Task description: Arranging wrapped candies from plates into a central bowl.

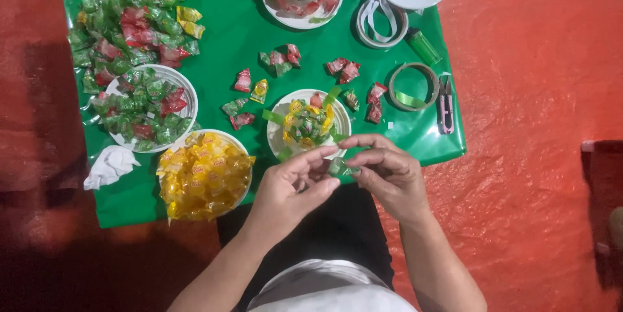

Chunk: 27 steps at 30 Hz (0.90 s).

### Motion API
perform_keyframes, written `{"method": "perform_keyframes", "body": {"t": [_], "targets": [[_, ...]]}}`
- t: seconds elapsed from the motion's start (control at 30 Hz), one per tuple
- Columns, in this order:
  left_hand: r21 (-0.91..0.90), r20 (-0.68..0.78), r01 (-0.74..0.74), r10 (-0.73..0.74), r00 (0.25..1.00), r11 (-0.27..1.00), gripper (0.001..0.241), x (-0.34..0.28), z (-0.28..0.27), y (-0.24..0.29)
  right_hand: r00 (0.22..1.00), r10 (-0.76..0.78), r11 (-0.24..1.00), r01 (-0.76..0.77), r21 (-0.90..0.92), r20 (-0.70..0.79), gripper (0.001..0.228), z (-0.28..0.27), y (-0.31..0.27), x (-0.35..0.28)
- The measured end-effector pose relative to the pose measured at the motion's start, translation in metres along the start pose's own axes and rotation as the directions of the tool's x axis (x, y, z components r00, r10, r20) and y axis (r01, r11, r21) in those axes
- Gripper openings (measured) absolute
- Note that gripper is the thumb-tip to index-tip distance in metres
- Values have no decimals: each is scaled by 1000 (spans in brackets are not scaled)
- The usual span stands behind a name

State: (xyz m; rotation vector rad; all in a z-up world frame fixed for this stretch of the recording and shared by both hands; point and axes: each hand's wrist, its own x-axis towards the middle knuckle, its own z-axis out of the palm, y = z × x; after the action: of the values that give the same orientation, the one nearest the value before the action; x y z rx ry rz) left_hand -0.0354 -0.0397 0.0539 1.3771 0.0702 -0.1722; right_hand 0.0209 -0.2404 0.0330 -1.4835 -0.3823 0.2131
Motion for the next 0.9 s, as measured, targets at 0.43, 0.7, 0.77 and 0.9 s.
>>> {"method": "perform_keyframes", "body": {"t": [0.43, 0.7, 0.77, 0.9], "targets": [[478, -214, -238, 375, 902, 846, 32, -4, 23, -20, 998, 56, 997, -58, -49, -29, 31, -1, 15, -20], [615, -201, -199, 396, 896, 763, 42, -21, -2, -40, 968, 173, 942, -217, -256, -181, 26, -33, 16, -23], [653, -213, -173, 398, 892, 737, 40, -23, -14, -22, 973, 153, 928, -203, -314, -175, 24, -23, 12, -18], [757, -233, -92, 399, 887, 647, 35, -17, -38, 10, 984, 44, 754, -145, -640, -172, 19, -9, 15, -14]]}}
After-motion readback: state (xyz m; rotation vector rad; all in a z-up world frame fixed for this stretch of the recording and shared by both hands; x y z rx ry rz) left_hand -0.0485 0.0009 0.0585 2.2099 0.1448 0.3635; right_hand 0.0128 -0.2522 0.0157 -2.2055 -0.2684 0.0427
